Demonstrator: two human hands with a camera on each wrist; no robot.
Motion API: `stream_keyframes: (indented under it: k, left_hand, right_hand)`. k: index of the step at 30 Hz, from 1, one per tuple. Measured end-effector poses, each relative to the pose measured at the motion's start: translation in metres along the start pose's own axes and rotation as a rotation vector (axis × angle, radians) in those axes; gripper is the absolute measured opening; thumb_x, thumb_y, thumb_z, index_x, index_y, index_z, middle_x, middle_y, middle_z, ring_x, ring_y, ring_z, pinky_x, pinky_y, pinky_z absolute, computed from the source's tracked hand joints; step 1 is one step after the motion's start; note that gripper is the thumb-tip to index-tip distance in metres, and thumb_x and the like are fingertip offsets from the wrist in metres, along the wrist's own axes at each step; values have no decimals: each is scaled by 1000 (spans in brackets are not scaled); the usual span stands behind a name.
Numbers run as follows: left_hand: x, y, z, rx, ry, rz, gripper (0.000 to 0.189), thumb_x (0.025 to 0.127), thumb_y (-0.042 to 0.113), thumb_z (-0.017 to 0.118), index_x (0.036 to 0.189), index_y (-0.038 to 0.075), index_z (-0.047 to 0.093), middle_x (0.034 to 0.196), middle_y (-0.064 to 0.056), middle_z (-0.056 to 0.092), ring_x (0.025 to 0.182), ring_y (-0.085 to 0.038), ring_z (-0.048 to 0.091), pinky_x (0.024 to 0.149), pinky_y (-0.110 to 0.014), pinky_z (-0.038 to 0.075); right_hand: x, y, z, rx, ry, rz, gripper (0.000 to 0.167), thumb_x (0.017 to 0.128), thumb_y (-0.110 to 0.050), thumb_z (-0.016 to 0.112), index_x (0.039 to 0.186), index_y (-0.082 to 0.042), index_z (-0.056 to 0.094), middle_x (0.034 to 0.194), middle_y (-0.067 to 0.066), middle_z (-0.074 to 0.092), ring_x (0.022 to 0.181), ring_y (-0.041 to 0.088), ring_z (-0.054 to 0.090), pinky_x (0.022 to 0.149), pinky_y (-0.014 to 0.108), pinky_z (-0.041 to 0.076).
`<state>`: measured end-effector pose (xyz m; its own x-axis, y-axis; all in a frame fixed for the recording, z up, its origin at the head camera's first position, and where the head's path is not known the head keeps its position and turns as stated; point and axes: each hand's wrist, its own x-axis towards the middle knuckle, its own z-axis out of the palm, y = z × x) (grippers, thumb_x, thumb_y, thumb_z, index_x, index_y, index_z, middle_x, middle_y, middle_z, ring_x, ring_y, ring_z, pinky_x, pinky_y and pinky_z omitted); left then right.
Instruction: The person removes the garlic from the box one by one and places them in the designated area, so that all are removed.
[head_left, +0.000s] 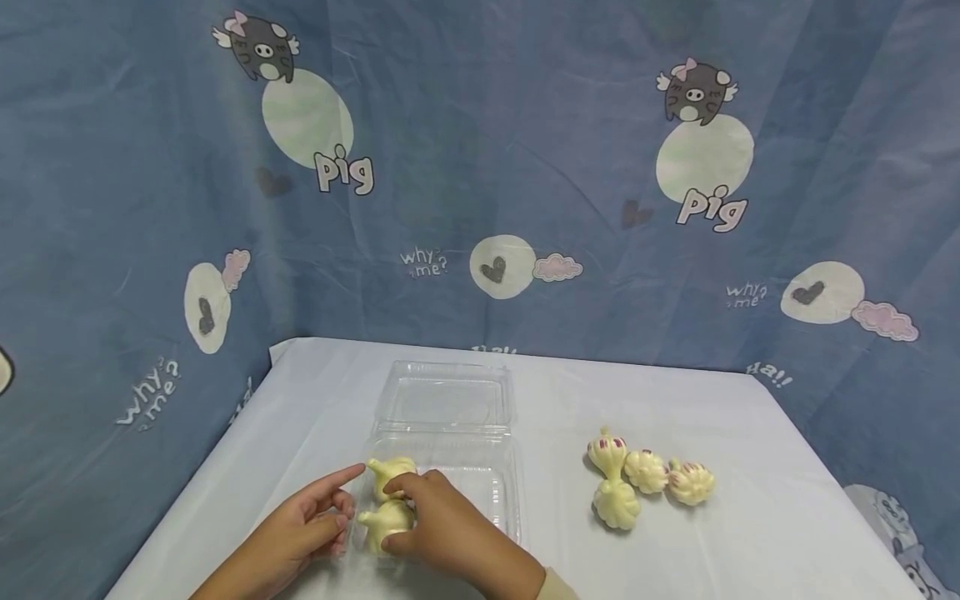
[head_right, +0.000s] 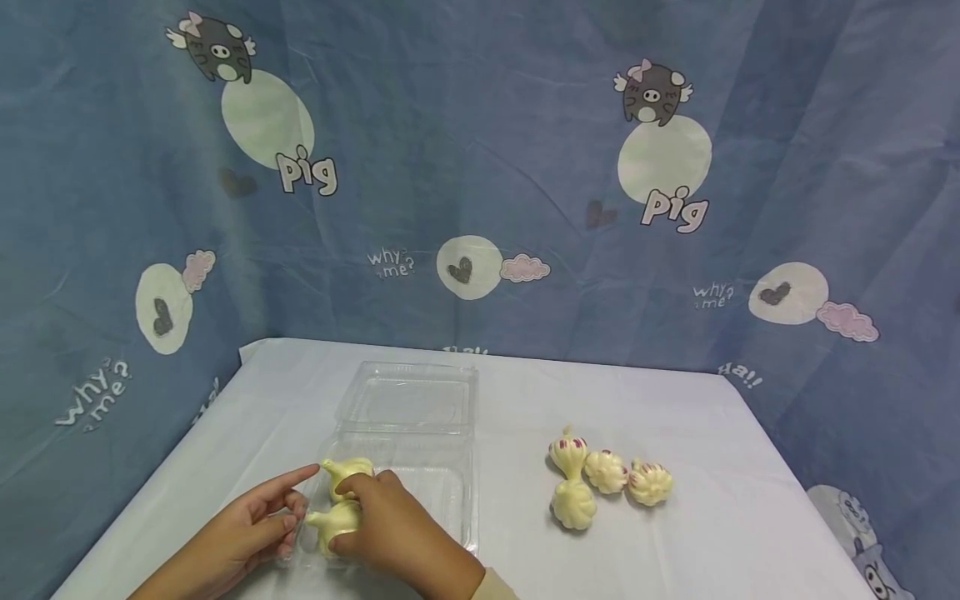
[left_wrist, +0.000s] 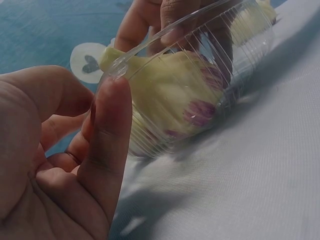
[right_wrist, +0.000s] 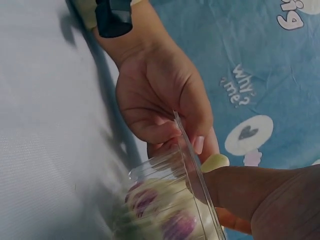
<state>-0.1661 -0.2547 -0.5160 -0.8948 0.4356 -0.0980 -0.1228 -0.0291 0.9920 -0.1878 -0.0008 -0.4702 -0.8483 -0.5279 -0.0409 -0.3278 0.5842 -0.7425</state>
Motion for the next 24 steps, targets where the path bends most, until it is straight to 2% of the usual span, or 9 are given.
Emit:
stream_keyframes:
  k: [9, 15, 24]
  left_hand:
    - [1, 0, 0, -8, -9, 11, 73, 107, 7, 55, 166, -2, 12, 107, 1, 51, 81, -6, 56, 73, -26, 58]
    - [2, 0, -1, -19, -14, 17, 74, 107, 7, 56, 166, -1, 13, 108, 1, 52, 81, -6, 57, 72, -25, 57]
    - [1, -1, -1, -14, -17, 21, 68, 107, 5, 53, 165, 2, 19, 109, 0, 52, 81, -6, 57, 73, -25, 58]
  right_hand:
    - [2, -1, 3, 21, -5, 19, 52, 77, -24, 93, 125, -24, 71, 107, -4, 57, 89, 3, 56, 80, 25, 52]
    - [6, 0, 4, 39, -18, 30, 48, 77, -23, 93, 121, -24, 73, 102, -5, 55, 83, 4, 54, 74, 22, 50]
    - [11, 3, 9, 9, -23, 20, 45, 76, -22, 93, 118, -24, 76, 101, -5, 57, 83, 3, 52, 73, 21, 49]
